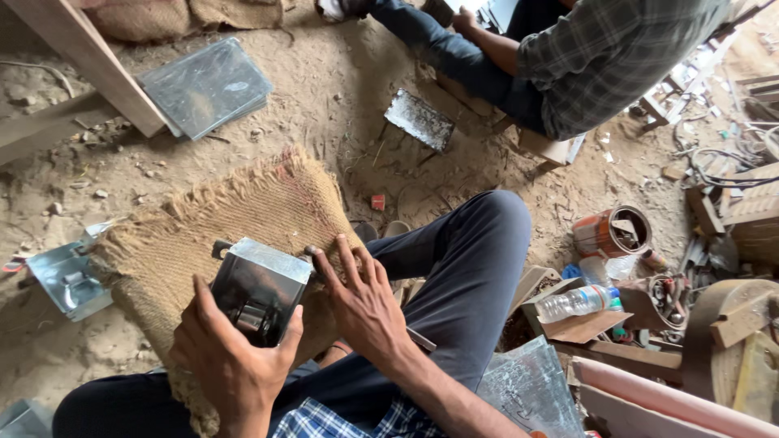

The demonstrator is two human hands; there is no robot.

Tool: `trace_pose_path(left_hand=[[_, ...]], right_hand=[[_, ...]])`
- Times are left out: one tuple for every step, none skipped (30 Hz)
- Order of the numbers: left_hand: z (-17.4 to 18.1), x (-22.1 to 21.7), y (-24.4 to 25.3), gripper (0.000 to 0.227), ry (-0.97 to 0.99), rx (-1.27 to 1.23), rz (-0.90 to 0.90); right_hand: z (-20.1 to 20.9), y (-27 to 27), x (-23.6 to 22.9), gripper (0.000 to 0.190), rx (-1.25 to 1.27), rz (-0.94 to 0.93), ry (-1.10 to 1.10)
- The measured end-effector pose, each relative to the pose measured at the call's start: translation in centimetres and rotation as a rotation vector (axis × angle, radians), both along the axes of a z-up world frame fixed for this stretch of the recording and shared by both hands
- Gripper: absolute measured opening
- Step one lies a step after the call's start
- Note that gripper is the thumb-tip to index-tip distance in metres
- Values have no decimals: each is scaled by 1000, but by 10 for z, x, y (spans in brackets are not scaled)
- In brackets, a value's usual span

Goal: The person sits on the ground and uses a hammer to flatten and shape a rectangular metal box. They repeatedly strike the box, flip it, and adjust its position on a burlap mat. The person also handles a metal ring and other metal pieces during the process.

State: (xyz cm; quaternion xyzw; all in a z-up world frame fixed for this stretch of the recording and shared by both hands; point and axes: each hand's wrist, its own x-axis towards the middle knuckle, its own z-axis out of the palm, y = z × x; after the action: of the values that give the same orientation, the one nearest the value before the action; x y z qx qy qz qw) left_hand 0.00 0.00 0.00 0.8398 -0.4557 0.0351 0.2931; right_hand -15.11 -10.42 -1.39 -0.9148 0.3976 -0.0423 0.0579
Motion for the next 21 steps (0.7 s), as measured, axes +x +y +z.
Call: trace_pose_path(left_hand=[[1,1,-1,115,10,21,8],[1,1,-2,115,19,42,17],[2,3,0,114,27,71,21],[1,2,0,113,31,48,9],[-1,1,0,111,32,26,-2],[-1,2,1,110,32,5,-13],[0,2,-1,110,13,4,-18],[1,4,-2,110,-7,2,-23],[2,2,0,110,-21,5,-13],[3,2,1,110,-19,8,-13],[4,2,-1,109,-21,7,-13],[5,3,-2,108,-22,6,-12],[5,3,-3,108,-35,17,-4],[5,3,-4,107,-48,27,3],[6,2,-6,106,-57,36,9],[6,2,-5,107,-58,36,9],[7,2,-4,107,-58,34,8],[8,2,-4,108,-57,33,6],[8,2,-5,107,-53,26,7],[8,2,-5,106,-48,18,7],[9,2,-5,106,-44,13,8]], right_hand=[[2,0,2,89,-2,7,-22],[3,-1,2,87,-4,15,-45],[4,1,3,85,2,18,-69],[4,1,1,84,8,15,-70],[3,-1,0,83,17,14,-75],[3,0,0,82,25,13,-81],[3,-1,1,82,13,10,-87],[3,-1,2,83,0,7,-94],[3,0,2,83,-8,20,-95],[4,1,2,82,-7,13,-95],[4,1,3,80,-10,8,-97],[4,0,4,79,-13,2,-100],[5,-1,5,78,-12,1,-80],[5,-1,5,78,-12,-1,-60],[4,-2,5,77,-12,-5,-36],[4,-1,6,76,-4,-5,-47],[4,0,6,76,3,-5,-56],[4,0,6,75,9,-5,-65],[4,0,6,75,3,-5,-55],[4,-1,6,75,-4,-5,-45],[3,-1,7,75,-8,-3,-36]])
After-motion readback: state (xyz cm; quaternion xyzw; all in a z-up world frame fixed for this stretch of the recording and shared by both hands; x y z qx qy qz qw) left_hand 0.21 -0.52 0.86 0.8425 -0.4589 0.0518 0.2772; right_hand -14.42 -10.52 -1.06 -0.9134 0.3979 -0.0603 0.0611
